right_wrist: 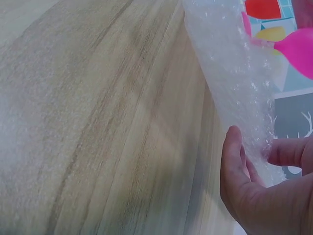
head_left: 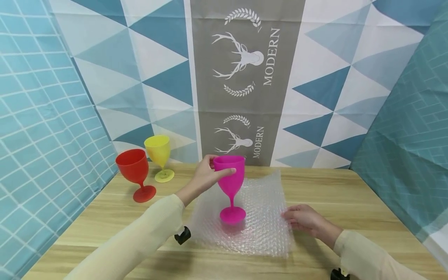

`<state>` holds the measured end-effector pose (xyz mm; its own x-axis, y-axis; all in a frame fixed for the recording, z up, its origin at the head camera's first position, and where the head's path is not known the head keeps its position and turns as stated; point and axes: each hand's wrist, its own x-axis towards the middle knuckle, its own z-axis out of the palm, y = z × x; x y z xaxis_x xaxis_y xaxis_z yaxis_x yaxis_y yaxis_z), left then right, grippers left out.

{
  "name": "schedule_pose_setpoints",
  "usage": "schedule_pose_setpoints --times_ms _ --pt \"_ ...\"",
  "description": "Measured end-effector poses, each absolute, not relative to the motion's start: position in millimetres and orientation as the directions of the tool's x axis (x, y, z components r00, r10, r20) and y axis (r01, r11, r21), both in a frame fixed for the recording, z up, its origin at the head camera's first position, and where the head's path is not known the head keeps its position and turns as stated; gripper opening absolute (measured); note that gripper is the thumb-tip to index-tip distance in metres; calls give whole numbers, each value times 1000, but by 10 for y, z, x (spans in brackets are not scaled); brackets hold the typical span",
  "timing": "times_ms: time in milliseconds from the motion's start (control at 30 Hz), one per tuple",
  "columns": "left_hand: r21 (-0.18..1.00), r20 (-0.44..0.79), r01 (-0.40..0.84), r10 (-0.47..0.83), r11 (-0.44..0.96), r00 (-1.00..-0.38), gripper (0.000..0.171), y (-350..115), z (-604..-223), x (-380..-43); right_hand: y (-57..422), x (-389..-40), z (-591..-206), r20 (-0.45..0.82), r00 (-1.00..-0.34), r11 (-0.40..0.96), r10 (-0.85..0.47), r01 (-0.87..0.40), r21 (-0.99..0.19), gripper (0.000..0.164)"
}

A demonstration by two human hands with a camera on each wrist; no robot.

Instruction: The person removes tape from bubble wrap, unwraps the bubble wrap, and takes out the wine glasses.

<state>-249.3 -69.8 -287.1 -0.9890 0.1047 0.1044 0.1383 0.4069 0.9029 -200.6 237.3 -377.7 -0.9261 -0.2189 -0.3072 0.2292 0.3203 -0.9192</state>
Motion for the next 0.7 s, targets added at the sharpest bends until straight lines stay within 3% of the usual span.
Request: schedule_pose_setpoints --times_ms 200,700 --pt "908 183 218 130 357 -974 72 -847 -2781 -2453 2410 -2031 -3776 -317 -929 365 -191 232 -902 64" --pt "843 355 360 88 400 -931 74 -1394 -2670 -2524 2512 -2046 -3806 -322 -918 383 -232 218 -898 64"
